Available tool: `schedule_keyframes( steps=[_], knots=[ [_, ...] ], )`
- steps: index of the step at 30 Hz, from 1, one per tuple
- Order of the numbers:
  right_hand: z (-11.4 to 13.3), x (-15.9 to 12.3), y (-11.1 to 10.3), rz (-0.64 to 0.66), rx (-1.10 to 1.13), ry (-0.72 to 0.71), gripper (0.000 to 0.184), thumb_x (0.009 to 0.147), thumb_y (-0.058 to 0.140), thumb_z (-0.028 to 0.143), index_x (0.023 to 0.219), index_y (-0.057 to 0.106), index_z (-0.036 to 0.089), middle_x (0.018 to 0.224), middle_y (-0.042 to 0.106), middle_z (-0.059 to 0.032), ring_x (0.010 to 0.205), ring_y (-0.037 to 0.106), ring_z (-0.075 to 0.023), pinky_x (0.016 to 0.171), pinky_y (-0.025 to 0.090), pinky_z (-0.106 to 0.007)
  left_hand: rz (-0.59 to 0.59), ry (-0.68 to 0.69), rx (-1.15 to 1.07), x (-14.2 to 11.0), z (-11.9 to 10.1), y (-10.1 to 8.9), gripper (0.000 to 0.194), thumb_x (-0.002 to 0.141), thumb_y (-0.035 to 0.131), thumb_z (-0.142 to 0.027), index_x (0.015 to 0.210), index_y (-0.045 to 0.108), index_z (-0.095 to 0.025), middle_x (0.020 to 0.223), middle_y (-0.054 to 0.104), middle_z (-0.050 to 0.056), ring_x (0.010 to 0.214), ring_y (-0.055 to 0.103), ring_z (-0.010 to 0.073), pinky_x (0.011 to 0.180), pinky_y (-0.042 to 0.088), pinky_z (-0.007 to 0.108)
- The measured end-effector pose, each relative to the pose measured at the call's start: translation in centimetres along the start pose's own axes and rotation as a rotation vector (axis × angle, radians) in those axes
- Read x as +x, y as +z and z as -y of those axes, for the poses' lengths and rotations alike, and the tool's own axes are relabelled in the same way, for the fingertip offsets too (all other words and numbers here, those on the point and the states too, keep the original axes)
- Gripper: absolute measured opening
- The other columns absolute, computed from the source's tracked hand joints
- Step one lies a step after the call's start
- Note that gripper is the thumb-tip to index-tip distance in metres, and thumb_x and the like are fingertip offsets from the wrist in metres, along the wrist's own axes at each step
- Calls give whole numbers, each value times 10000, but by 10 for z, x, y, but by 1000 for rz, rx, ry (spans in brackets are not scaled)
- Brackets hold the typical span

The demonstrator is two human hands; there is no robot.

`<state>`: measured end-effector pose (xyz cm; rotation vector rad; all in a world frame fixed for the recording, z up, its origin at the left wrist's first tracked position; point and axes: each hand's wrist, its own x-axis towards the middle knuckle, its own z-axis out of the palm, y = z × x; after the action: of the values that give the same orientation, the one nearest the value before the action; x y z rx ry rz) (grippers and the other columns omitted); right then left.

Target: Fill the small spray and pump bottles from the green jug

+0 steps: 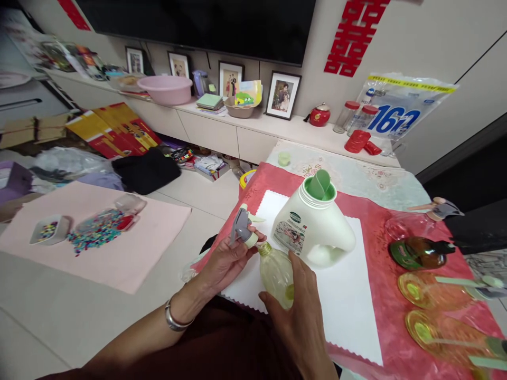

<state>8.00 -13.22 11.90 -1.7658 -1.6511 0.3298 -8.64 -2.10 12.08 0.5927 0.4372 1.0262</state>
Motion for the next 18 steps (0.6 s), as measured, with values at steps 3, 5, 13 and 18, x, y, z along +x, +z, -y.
schedule_keyframes(
  steps=[3,5,13,18],
  knots=[
    [3,1,1,-21,5,-63,646,971,597,475,1532,340,285,1437,430,-62,1318,450,-236,1040,513,-422,-12,4,16,0,-1,-2,406,690,938,-351,1043,778,-228,1059,731,44,1051,653,198,966,446,332],
    [3,2,2,-34,6,-96,652,974,606,463,1542,347,274,1417,431,-73,1303,456,-234,1035,519,-413,-6,0,6,0,-2,-3,409,691,938,-353,1043,777,-220,1051,736,46,1043,669,207,977,444,341],
    [1,-2,5,-51,47,-95,673,967,635,439,1549,357,244,1424,452,-109,1270,498,-275,954,556,-428,-25,-29,-41,-1,-2,-2,430,694,939,-320,1062,754,-194,1013,756,50,968,729,222,986,472,374],
    [2,-2,8,-63,81,-75,607,987,608,470,1514,400,252,1416,469,-96,1268,502,-276,985,540,-451,-44,0,-16,1,-9,-3,409,714,927,-295,1068,760,-178,1021,754,54,930,736,217,936,496,361]
  ],
)
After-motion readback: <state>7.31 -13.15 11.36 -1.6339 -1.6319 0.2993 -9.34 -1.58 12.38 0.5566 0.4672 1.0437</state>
